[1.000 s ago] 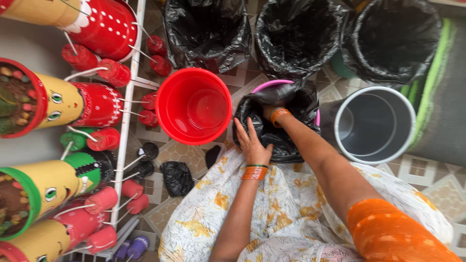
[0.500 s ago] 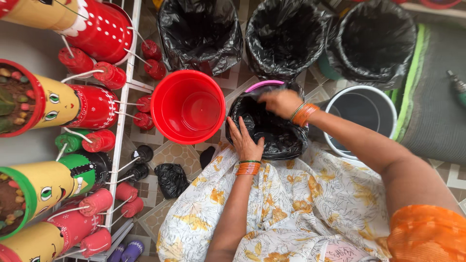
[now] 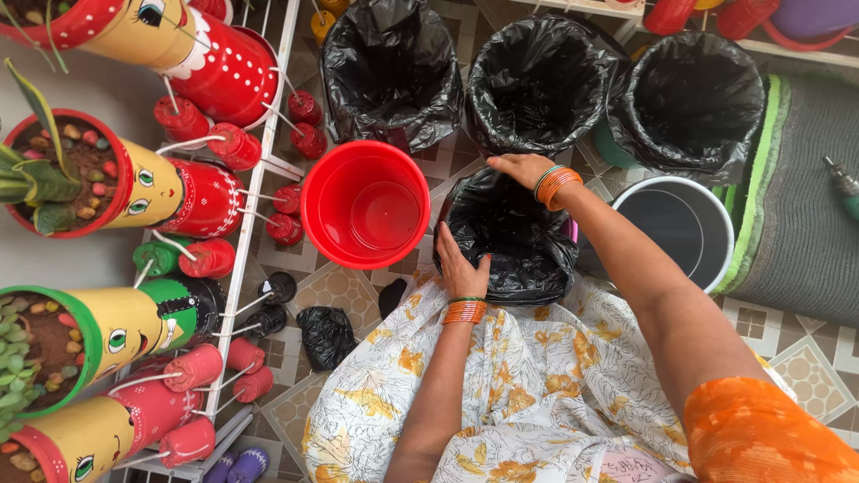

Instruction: The person lines several plastic buckets with black plastic bags. They pick up each bucket, place a bag inside, and adjust the bag to fit the bucket's shape.

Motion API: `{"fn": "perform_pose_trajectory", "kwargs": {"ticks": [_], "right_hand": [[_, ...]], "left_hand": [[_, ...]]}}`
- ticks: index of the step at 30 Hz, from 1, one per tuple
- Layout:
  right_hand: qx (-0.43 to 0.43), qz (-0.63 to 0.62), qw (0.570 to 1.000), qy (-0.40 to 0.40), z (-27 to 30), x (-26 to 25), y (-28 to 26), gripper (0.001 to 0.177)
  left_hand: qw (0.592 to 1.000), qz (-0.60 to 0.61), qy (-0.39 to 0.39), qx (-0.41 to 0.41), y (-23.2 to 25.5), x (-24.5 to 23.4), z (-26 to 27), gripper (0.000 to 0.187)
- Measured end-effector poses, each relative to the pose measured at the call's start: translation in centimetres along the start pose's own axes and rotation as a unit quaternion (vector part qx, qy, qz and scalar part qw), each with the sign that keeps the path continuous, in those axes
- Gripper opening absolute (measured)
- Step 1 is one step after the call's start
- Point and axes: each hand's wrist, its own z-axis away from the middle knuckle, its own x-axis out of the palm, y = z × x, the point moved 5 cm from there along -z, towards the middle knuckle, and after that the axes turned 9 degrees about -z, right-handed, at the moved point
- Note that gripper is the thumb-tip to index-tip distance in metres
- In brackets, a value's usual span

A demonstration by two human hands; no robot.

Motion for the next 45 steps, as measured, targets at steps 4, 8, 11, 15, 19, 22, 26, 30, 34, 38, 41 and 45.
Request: {"fn": "perform_pose_trajectory", "kwargs": {"ticks": [4,8,11,15,19,22,26,30,34,38,41,45], "right_hand": [[0.009,-0.089,0.996,0.024,0.8,-2.2,-0.7,0.046],[-0.044,0.067,0.995,0.067,7.1,-7.3,-6.7,0.039],[-0.103,0.164,0.978,0.079,12.6,-9.3,-11.0,0.036],[-0.293,0.356,0.886,0.048,17.9,-5.3,-13.4,0.054],[-0.133,0.412,0.901,-0.024,20.7,-4.6,-8.4,0.025],[-0.025,0.467,0.883,-0.046,22.0,-5.4,-6.0,0.017],[-0.094,0.385,0.909,0.132,22.0,-6.6,-7.1,0.027],[-0.211,0.321,0.913,0.14,20.5,-4.9,-8.8,0.03],[-0.096,0.374,0.921,0.052,19.7,-5.6,-6.9,0.016],[0.019,0.39,0.918,0.067,20.9,-7.5,-4.7,0.017],[-0.1,0.381,0.91,0.132,20.6,-6.6,-6.7,0.025],[-0.259,0.36,0.889,0.116,18.1,-3.8,-11.3,0.036]], "left_hand": [[0.995,0.079,-0.003,-0.058,-1.7,0.8,-0.5,0.112],[0.997,0.053,0.052,-0.039,-1.3,0.2,-0.8,0.105],[0.992,-0.07,0.093,0.043,0.4,-1.6,0.2,0.095],[0.939,-0.254,0.078,0.219,4.0,-2.2,1.6,0.084],[0.953,-0.26,-0.008,0.155,3.9,-1.4,1.7,0.103],[0.957,-0.259,-0.063,0.118,2.9,-1.0,1.6,0.111],[0.955,-0.26,-0.055,0.129,2.9,-0.7,1.7,0.114],[0.955,-0.263,-0.065,0.123,2.3,-0.2,1.5,0.116],[0.954,-0.265,-0.071,0.119,2.1,-0.2,1.4,0.116],[0.956,-0.26,-0.077,0.111,2.2,-0.2,1.5,0.116],[0.957,-0.258,-0.07,0.116,2.6,-0.4,1.4,0.116],[0.956,-0.263,-0.078,0.106,2.4,-0.3,1.4,0.115]]}}
